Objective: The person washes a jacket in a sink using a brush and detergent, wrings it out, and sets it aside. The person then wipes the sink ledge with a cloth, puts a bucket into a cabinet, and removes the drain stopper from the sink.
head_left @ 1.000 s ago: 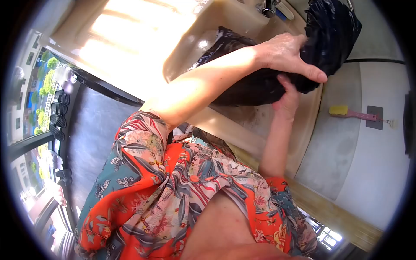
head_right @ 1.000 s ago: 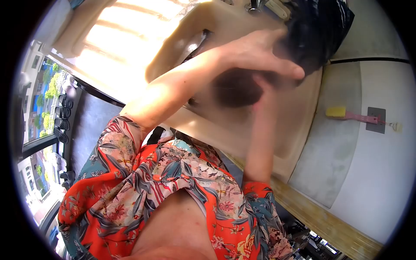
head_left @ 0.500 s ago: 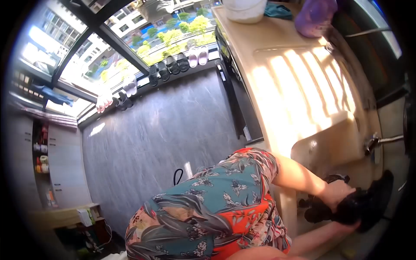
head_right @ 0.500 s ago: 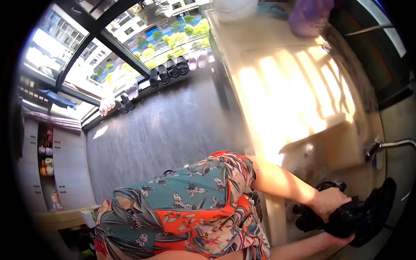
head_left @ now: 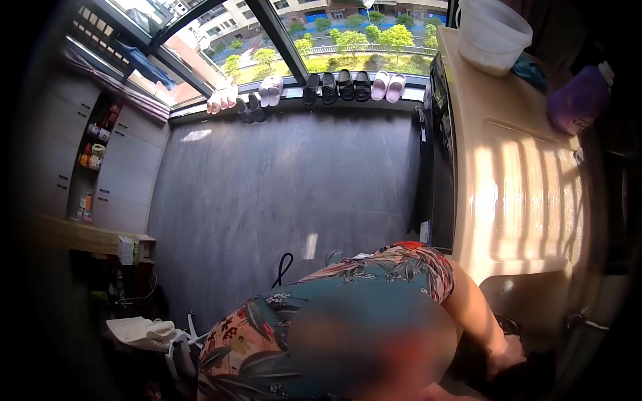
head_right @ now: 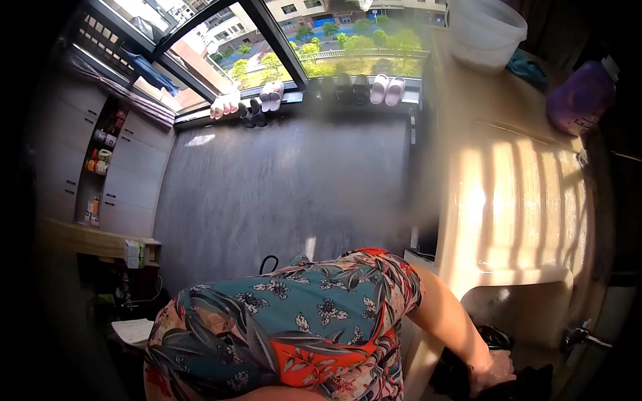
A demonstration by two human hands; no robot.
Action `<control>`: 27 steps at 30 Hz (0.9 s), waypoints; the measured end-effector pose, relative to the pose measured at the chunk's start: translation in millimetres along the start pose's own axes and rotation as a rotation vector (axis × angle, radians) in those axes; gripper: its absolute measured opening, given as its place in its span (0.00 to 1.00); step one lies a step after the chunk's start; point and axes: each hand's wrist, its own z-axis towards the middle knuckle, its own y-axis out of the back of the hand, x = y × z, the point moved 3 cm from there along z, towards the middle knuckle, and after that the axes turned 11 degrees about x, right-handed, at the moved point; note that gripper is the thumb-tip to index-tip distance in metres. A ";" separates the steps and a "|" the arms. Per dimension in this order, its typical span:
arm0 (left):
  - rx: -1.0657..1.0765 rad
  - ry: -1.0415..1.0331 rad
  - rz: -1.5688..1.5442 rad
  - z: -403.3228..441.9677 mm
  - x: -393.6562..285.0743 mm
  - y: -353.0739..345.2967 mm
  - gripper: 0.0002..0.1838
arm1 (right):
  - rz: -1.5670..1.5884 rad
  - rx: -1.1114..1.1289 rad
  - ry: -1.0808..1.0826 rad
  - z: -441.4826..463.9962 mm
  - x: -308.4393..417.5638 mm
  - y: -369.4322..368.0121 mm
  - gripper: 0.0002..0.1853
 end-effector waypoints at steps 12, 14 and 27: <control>0.187 0.452 -0.886 -78.2 16.8 37.5 0.71 | -0.075 0.050 -0.030 14.4 -5.8 -4.4 0.17; 0.139 0.609 -1.110 -92.7 5.4 47.5 0.59 | -0.076 0.042 -0.030 12.5 -5.6 2.1 0.17; 0.295 0.243 -2.120 -55.5 -14.0 21.2 0.18 | -0.005 -0.342 0.081 -109.6 44.6 71.8 0.17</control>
